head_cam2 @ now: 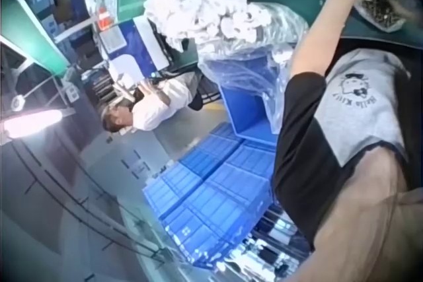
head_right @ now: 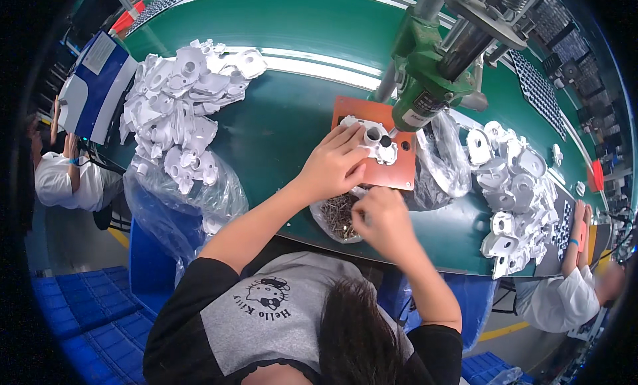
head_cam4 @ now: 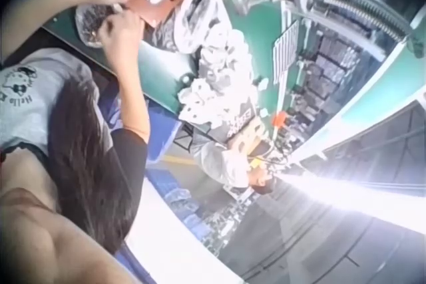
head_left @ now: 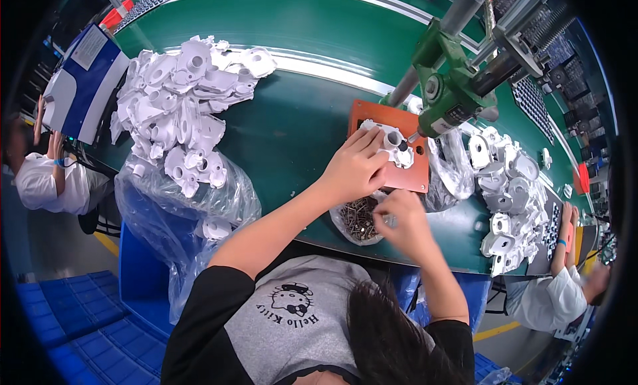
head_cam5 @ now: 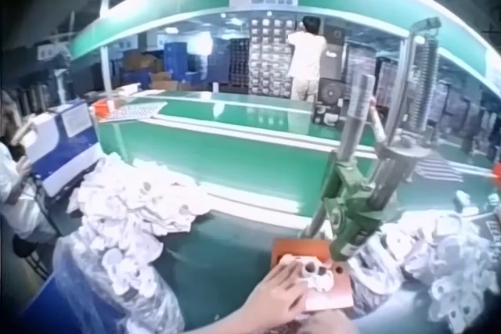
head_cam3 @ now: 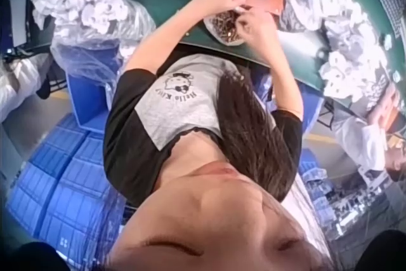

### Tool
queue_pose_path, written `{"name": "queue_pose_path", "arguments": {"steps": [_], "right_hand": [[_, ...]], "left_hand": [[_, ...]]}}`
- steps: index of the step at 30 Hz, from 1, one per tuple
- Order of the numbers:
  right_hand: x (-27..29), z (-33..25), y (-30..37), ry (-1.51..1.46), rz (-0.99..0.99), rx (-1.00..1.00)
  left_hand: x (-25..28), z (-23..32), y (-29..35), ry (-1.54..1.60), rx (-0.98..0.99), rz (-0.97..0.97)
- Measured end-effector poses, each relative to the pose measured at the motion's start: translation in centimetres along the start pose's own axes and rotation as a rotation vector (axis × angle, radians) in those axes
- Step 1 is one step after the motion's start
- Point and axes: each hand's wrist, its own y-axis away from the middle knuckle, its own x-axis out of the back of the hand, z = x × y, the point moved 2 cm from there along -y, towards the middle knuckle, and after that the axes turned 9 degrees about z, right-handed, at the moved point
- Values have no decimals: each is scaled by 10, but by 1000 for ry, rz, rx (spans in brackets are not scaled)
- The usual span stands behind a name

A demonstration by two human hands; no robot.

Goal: The recorder is using a manual press to assemble small white plastic components by inserting metal pins.

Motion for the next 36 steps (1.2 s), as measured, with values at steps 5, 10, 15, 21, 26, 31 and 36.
{"name": "queue_pose_path", "arguments": {"steps": [5,10,15,21,26,31,36], "right_hand": [[38,52,-32,-273,1,-533],[26,104,-57,-330,2,-660],[21,121,-67,-388,-54,-525],[27,120,-81,-437,-212,-523],[30,118,-90,-411,-306,-543],[27,126,-91,-451,-318,-635],[24,122,-94,-495,-280,-669]], "left_hand": [[1,-1,-1,-6,2,-21],[2,2,-3,-24,17,-22],[1,3,-5,7,2,-4],[1,1,-3,9,25,-14],[1,2,-5,32,20,43],[0,1,-7,43,22,41],[-1,-2,-5,45,44,3]]}}
